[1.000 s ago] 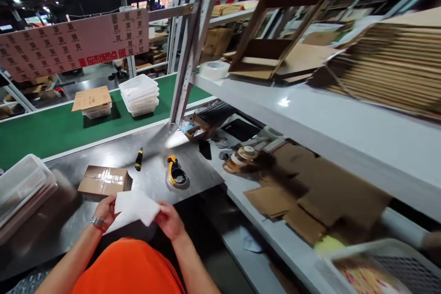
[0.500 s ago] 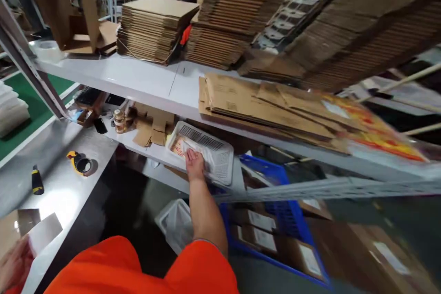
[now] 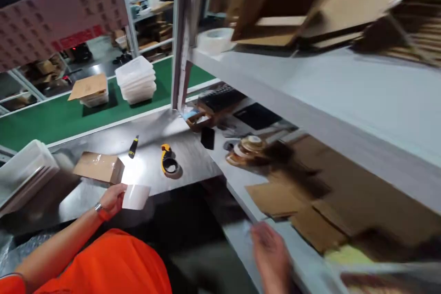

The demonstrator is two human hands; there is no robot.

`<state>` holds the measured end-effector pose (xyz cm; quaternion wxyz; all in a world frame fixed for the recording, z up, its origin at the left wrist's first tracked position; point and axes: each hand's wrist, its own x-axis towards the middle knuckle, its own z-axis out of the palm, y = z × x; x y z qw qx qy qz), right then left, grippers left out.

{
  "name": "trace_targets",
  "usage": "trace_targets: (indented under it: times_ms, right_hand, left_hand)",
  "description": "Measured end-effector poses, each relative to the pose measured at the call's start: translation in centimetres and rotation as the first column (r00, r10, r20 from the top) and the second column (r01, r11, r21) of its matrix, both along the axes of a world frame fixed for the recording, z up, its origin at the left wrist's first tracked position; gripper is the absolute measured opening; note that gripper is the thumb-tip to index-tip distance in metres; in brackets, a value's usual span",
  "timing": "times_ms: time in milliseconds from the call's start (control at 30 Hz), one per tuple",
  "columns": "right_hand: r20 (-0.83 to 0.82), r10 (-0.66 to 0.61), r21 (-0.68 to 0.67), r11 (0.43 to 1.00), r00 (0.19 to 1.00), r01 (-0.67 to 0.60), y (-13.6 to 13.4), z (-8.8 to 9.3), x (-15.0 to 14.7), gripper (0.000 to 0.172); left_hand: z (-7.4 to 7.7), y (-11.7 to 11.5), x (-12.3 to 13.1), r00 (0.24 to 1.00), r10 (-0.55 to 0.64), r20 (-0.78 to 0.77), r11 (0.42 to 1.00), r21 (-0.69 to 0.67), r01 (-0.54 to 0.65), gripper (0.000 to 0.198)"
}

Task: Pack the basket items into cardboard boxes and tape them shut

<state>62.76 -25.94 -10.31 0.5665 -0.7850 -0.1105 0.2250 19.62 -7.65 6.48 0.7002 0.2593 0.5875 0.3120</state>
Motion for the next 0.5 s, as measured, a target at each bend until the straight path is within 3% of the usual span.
trace_targets:
  times_ms: [67, 133, 167, 233, 300, 367, 500]
  right_hand:
    - [0.076, 0.289, 0.172, 0.939, 0.954, -0.298, 4.7, -1.2, -8.2, 0.089]
    - [0.431, 0.436, 0.232, 0.792, 0.790, -0.564, 8.1, -0.9, -16.6, 0.084]
    - [0.606, 0.451, 0.209, 0.705, 0.655, -0.678, 9.3, -0.3, -20.3, 0.080]
    - [0.799, 0.385, 0.166, 0.597, 0.462, -0.785, 11.3, 1.3, -25.6, 0.065]
    - [0.886, 0.297, 0.143, 0.556, 0.356, -0.819, 12.9, 2.8, -28.5, 0.036]
    - [0.919, 0.242, 0.139, 0.537, 0.310, -0.832, 14.4, 3.9, -29.6, 0.015]
    - [0.902, 0.308, 0.144, 0.445, 0.303, -0.884, 16.7, 4.8, -30.6, 0.022]
  left_hand:
    - [0.2, 0.0, -0.4, 0.998, 0.065, 0.014, 0.998, -0.023, -0.065, 0.036]
    - [0.5, -0.1, -1.3, 0.993, 0.116, 0.020, 0.992, -0.043, -0.115, 0.030]
    - [0.7, -0.2, -1.9, 0.990, 0.137, 0.023, 0.989, -0.053, -0.136, 0.028]
    - [1.1, -0.1, -3.4, 0.983, 0.180, 0.026, 0.982, -0.067, -0.178, 0.026]
    - [1.3, -0.1, -5.1, 0.975, 0.221, 0.029, 0.973, -0.078, -0.218, 0.028]
    - [1.4, 0.0, -6.8, 0.966, 0.258, 0.033, 0.962, -0.097, -0.254, 0.030]
    - [0.9, 0.0, -10.3, 0.944, 0.326, 0.047, 0.937, -0.144, -0.317, 0.026]
